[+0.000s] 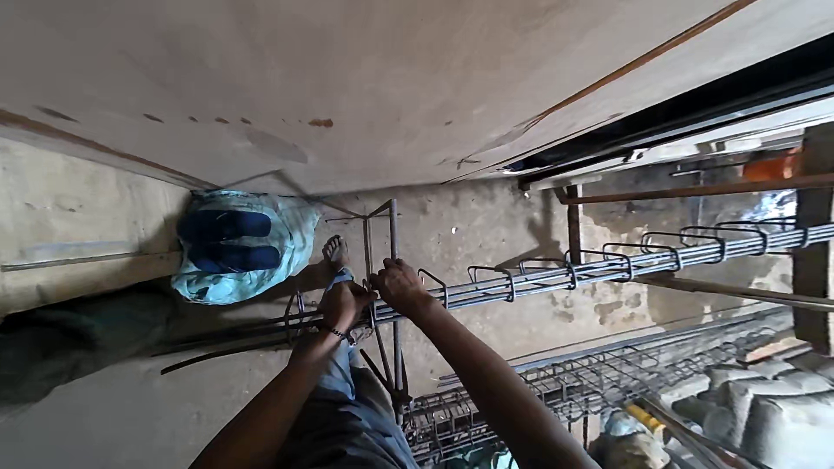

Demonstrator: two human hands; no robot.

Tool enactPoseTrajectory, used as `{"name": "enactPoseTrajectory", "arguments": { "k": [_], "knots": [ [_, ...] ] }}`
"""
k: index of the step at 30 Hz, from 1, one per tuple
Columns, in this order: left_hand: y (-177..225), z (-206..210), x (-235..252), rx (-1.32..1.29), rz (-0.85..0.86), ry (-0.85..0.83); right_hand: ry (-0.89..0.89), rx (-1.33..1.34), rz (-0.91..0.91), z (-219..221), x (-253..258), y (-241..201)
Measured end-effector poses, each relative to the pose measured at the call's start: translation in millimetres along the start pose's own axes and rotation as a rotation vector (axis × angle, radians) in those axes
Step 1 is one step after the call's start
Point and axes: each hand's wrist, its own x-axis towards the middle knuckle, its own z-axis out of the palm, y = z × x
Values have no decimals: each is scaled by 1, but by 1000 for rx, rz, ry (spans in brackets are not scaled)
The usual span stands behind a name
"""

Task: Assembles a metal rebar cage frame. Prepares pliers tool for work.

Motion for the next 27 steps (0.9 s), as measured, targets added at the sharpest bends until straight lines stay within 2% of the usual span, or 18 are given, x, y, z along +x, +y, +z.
{"name": "enactPoseTrajectory", "arguments": {
  "k": [6, 10, 13, 15, 27],
  "knots": [
    [-6, 1, 3, -1, 43, 0, -192, 76, 176, -20, 4, -18],
    [-8, 2, 6, -28, 24, -4, -264, 80, 149, -22, 19, -13],
    [-8, 2, 6, -35, 21, -6, -326, 111, 29, -15, 34, 6],
    [-7, 1, 6, -33, 20, -13, -331, 129, 2, -13, 38, 10],
    [-8, 1, 5, -36, 23, -32, -364, 66, 218, -22, 29, -22]
  ]
}}
